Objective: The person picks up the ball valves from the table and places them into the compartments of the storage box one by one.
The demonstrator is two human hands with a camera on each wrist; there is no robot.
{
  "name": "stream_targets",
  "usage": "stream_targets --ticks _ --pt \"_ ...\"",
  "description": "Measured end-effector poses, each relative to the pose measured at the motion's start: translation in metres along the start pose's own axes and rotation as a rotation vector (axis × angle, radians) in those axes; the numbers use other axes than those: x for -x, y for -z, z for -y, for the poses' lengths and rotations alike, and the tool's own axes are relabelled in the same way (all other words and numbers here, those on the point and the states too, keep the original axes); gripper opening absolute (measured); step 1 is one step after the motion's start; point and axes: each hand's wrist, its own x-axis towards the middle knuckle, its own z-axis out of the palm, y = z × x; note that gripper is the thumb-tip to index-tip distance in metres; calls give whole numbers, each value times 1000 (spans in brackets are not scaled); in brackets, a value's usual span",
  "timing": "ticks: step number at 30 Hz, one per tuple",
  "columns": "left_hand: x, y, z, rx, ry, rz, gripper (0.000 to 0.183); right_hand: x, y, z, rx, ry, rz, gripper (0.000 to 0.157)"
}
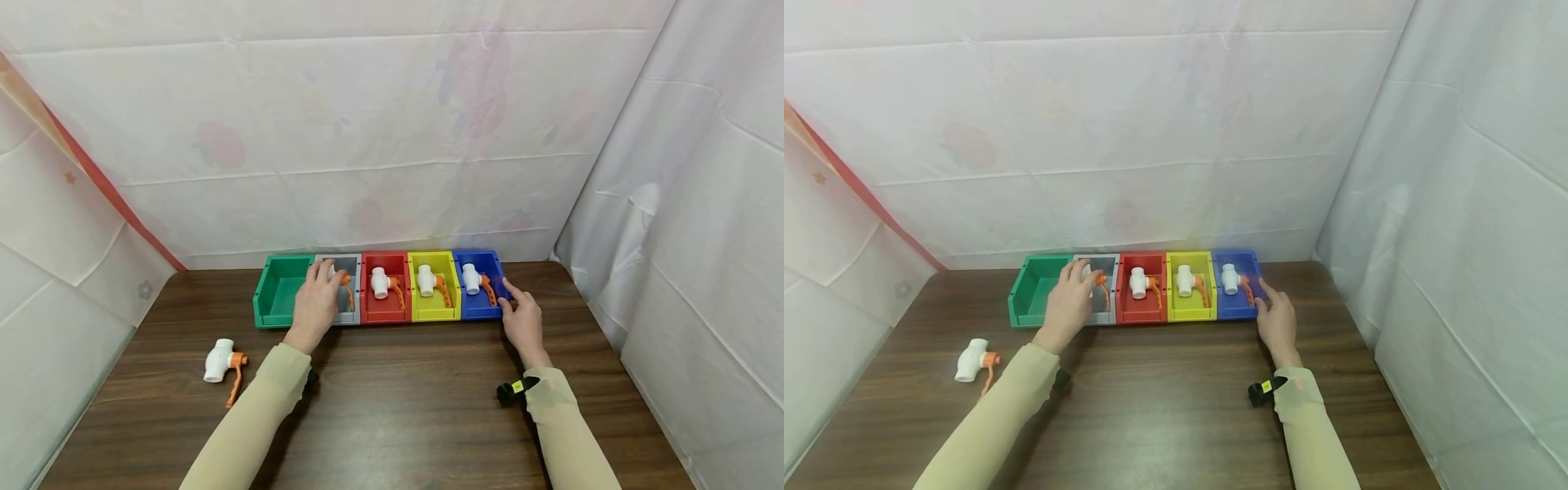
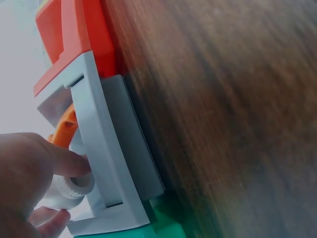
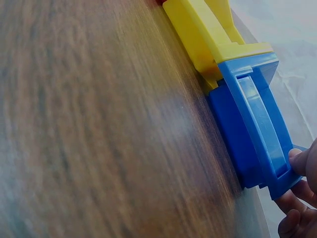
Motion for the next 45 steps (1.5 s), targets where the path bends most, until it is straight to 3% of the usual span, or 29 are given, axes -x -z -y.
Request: stream_targets --ticks 13,31,45 --pt "-3 -8 0 -2 15 42 48 -1 -1 -1 4 -10 1 46" --pt "-9 -11 1 5 48 158 59 1 0 1 -3 -3 4 46" --pt "-20 -13 2 -42 9 212 48 1 -1 0 -1 -14 9 46"
